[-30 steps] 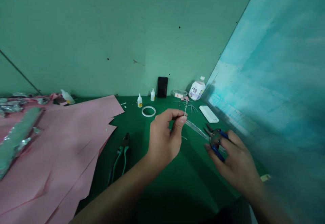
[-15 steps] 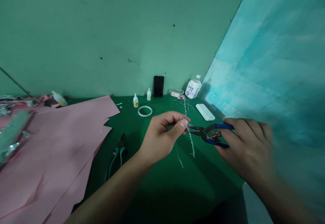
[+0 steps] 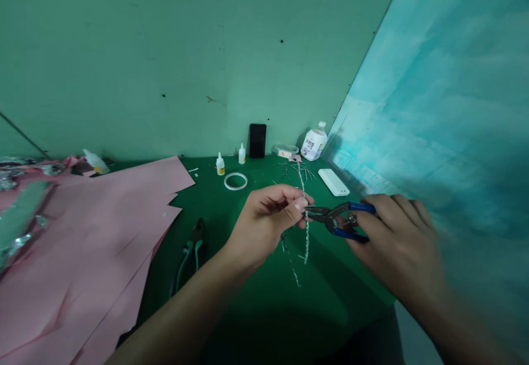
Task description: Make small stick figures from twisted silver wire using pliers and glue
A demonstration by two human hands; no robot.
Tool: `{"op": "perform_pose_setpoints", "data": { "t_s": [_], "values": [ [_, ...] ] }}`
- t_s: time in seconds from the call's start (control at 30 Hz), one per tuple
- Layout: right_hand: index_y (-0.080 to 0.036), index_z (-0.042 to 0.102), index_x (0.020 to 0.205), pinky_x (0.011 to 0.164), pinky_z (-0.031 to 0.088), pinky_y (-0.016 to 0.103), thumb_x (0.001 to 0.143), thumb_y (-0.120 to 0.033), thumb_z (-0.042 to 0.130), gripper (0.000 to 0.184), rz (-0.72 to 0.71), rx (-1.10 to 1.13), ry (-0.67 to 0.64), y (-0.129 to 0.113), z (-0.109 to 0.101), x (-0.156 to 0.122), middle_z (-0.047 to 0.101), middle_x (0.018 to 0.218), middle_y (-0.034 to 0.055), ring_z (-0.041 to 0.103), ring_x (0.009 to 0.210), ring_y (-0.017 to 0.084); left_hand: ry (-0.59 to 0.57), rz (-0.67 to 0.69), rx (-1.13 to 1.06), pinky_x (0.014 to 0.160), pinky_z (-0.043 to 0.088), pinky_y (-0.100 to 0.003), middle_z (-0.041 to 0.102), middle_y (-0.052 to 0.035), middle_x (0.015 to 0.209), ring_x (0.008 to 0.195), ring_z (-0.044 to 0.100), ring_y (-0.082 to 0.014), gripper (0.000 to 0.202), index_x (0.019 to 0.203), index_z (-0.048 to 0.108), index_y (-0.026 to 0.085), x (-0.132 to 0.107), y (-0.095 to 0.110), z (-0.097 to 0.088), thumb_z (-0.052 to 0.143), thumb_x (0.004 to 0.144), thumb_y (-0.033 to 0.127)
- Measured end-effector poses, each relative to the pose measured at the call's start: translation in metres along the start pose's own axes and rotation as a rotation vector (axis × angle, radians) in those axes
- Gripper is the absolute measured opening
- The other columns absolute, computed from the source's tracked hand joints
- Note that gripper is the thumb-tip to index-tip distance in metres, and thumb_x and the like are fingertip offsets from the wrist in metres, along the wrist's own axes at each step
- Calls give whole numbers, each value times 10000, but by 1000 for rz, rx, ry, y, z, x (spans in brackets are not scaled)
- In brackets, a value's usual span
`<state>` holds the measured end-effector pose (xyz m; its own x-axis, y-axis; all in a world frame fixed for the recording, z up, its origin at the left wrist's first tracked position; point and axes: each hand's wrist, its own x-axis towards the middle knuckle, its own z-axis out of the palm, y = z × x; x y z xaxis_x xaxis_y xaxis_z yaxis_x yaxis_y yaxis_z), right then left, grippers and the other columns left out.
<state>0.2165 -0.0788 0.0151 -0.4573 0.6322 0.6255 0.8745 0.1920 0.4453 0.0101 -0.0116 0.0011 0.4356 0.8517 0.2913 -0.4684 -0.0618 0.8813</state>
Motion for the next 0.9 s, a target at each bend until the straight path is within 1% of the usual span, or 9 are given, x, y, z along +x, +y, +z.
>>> {"op": "perform_pose_setpoints", "data": {
  "t_s": [0.1, 0.2, 0.33, 0.5, 0.67, 0.8, 0.9],
  "values": [
    [-195, 582, 692, 697, 364, 382, 850, -245, 540, 171, 5, 23, -43, -1, 0, 0, 583, 855, 99, 515, 759, 234, 14, -6, -46, 617, 478, -253, 640, -11, 767, 596, 562, -92, 91, 759, 710, 191, -1, -1, 3, 665, 831, 224],
    [-195, 570, 655, 661, 365, 372, 875, -291, 505, 250, 28, 58, -73, -2, 0, 2, 548, 807, 92, 489, 713, 222, 19, -6, -89, 609, 460, -240, 629, -1, 771, 597, 558, -83, 84, 757, 707, 197, -1, -4, 3, 673, 829, 223],
    [-193, 570, 658, 644, 360, 363, 878, -346, 495, 278, 46, 108, -100, -4, 0, 3, 529, 821, 90, 479, 710, 217, -1, -19, -106, 624, 455, -249, 613, -4, 783, 617, 555, -92, 89, 764, 694, 192, 1, -8, 2, 680, 828, 252],
    [-195, 548, 615, 631, 353, 337, 869, -307, 525, 279, 59, 156, -86, -5, -2, 3, 492, 750, 53, 462, 665, 186, -30, -14, -141, 652, 438, -261, 580, -4, 725, 658, 532, -113, 156, 738, 676, 193, 2, -12, 3, 691, 828, 320],
    [-191, 537, 565, 580, 335, 305, 887, -336, 516, 354, 110, 214, -77, -10, -1, 4, 479, 691, 39, 447, 617, 160, -45, 12, -193, 642, 417, -252, 583, -6, 730, 672, 507, -115, 164, 744, 679, 204, 2, -17, 3, 715, 814, 347],
    [-188, 521, 531, 519, 297, 277, 895, -365, 512, 405, 155, 254, -87, -14, 1, 4, 469, 653, 23, 428, 562, 131, -5, 35, -139, 626, 421, -263, 583, -14, 719, 661, 494, -126, 208, 746, 677, 209, 3, -19, 1, 728, 792, 405],
    [-186, 512, 525, 504, 294, 269, 900, -363, 501, 415, 154, 268, -91, -14, 1, 4, 482, 657, 25, 449, 556, 126, 38, 53, -95, 623, 429, -270, 585, -15, 726, 660, 484, -131, 214, 734, 670, 216, 3, -19, 1, 741, 767, 415]
  ]
}}
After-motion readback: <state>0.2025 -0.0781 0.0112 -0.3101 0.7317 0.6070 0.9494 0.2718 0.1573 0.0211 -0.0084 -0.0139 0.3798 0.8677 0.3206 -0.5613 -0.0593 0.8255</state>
